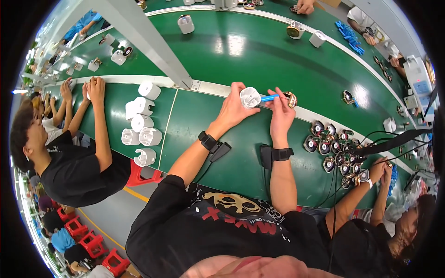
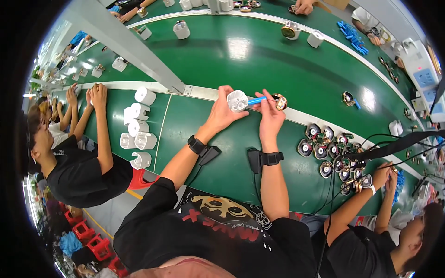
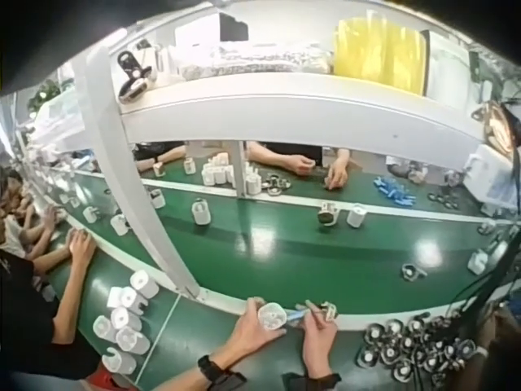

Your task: Assembling small electronic components into plastic housings at a production line.

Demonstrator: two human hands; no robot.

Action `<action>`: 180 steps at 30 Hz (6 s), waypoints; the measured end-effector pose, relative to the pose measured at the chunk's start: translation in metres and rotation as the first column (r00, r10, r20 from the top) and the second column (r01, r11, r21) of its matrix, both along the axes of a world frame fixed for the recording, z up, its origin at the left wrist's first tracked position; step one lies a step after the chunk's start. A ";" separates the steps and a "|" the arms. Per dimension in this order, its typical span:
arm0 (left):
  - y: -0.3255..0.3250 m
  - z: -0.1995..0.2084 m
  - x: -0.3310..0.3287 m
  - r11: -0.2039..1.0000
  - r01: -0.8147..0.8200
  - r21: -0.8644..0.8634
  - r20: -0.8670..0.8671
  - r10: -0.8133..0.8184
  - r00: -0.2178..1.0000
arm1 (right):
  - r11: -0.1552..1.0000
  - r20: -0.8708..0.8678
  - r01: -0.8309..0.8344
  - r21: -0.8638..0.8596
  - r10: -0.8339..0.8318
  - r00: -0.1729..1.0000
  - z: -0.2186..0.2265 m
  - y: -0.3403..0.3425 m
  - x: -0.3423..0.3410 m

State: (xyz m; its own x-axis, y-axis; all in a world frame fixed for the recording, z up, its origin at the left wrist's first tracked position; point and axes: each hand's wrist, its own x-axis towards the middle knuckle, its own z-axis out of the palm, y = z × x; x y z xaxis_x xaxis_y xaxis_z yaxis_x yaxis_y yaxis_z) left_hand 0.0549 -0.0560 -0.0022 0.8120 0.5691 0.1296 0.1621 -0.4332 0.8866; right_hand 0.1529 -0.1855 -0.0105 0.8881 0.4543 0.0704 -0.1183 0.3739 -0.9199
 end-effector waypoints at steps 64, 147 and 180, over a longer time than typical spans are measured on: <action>-0.007 -0.012 0.000 0.967 0.060 0.248 0.162 -0.102 0.982 | 0.830 0.704 0.286 -0.478 0.168 0.690 0.003 0.011 -0.025; -0.015 -0.001 -0.006 0.943 0.270 -0.194 0.162 -0.240 0.957 | 0.994 0.233 -0.049 -0.098 0.071 0.970 0.015 -0.016 -0.001; -0.009 -0.011 -0.005 0.894 0.371 -0.253 0.191 -0.330 0.925 | 0.998 -0.133 -0.019 -0.067 0.010 0.991 0.003 0.006 -0.028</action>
State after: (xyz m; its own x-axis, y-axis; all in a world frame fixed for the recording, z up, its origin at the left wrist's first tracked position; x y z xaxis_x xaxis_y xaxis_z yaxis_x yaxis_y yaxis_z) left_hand 0.0502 -0.0654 -0.0128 0.9505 0.2804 0.1341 -0.0882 -0.1704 0.9814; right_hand 0.1245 -0.1798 -0.0072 0.8808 0.4668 -0.0791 -0.2459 0.3082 -0.9190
